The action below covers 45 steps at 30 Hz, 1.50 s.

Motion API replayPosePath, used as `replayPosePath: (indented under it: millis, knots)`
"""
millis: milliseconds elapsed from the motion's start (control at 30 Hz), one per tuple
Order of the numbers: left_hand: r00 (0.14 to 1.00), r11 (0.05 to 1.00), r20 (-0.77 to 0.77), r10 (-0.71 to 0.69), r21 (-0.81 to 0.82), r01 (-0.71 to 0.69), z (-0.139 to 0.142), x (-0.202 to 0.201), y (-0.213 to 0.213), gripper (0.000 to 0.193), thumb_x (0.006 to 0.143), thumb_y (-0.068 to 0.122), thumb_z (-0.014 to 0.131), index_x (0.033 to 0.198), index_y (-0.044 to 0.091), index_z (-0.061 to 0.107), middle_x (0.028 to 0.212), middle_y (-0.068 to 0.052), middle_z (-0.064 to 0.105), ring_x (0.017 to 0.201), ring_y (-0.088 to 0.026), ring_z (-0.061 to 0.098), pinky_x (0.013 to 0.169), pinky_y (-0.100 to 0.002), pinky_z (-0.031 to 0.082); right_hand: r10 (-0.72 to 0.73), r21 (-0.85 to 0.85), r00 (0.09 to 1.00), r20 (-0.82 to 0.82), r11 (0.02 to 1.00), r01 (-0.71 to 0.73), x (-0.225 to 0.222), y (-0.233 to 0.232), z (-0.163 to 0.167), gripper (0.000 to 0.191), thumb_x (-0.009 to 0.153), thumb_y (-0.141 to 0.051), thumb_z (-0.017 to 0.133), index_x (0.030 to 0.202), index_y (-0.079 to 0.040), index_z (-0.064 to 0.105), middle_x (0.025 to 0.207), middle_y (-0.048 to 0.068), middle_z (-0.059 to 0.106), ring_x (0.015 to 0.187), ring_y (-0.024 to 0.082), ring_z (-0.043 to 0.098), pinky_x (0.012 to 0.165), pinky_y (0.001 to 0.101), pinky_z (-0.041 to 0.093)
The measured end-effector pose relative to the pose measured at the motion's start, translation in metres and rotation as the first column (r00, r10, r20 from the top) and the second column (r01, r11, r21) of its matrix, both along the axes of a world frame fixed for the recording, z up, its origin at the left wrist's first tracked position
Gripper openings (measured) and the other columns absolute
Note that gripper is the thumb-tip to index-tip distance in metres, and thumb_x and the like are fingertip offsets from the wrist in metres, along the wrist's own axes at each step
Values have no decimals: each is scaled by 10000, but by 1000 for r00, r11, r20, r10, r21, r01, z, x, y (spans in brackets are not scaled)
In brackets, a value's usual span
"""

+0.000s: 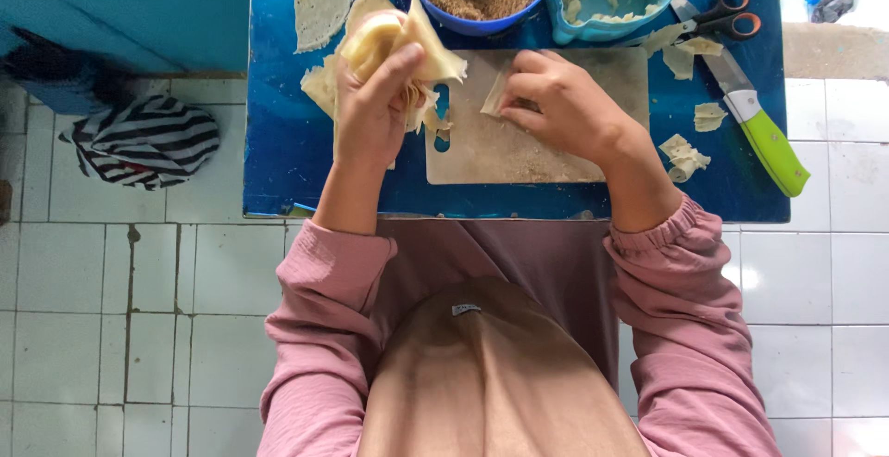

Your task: The person sits on the floor and folds thin crepe sheets on a cutting board, spooning a brown coconut-sugar filling from a blue bowl onto each sheet with a spoon, then folds and rolls the sheets by hand into filled rolls and sets the finished rolls aside.

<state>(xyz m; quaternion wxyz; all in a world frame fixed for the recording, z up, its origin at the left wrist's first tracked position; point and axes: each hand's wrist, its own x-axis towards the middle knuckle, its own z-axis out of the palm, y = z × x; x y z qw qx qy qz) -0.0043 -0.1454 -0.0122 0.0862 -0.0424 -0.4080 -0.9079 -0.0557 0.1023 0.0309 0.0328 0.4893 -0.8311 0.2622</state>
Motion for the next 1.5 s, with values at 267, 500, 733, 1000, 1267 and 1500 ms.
replayPosePath:
  millis: [267, 500, 733, 1000, 1267, 1500]
  knots:
    - [999, 999, -27, 25, -34, -26, 1, 0, -1, 311, 974, 58, 750, 1243, 46, 594, 1027, -40, 663, 887, -89, 670, 742, -225, 536, 24, -60, 999, 40, 998, -22, 8, -16, -3, 140, 912, -63, 754, 975, 14, 655, 1074, 138, 614, 1014, 333, 632, 853, 406, 533]
    - [1000, 999, -9, -30, -29, 30, -1, -1, 1, 315, 972, 53, 754, 1241, 52, 590, 1062, -24, 648, 937, -82, 662, 789, -237, 554, -31, 34, 981, -192, 999, 38, 8, -17, -6, 108, 885, -61, 777, 898, -20, 678, 953, 109, 621, 914, 324, 635, 831, 424, 531]
    - [998, 997, -21, -65, -49, 64, -2, -2, 1, 300, 960, 54, 763, 1213, 65, 604, 1056, -21, 655, 937, -77, 670, 796, -236, 568, -37, -48, 998, -52, 998, 35, 9, -22, -12, 128, 881, -86, 797, 921, -6, 706, 948, 123, 641, 892, 307, 659, 775, 392, 540]
    - [945, 934, -17, -327, -161, 320, -9, 0, 12, 251, 980, 14, 779, 1169, 66, 622, 1013, 32, 637, 922, -26, 612, 780, -209, 519, 290, -440, 416, 862, 835, 329, -5, -2, -12, 337, 1062, -229, 594, 1270, 34, 630, 1123, 76, 743, 1015, 131, 727, 924, 271, 585]
    - [999, 885, -37, 8, -465, -24, -12, 30, 28, 215, 971, 48, 767, 1140, 62, 633, 917, 37, 639, 747, -5, 568, 613, -187, 469, -377, -162, 810, 449, 857, 489, -12, 8, -30, 142, 1064, -121, 654, 1074, 4, 721, 999, 157, 698, 846, 222, 645, 751, 354, 494]
    - [991, 908, 21, 135, -404, -115, 0, 62, 13, 201, 965, 55, 763, 1109, 69, 623, 877, 15, 665, 697, -31, 609, 568, -198, 485, -463, -20, 886, 2, 886, 463, -3, 7, -35, 176, 909, -118, 748, 854, 20, 655, 959, 190, 640, 924, 419, 633, 794, 482, 507]
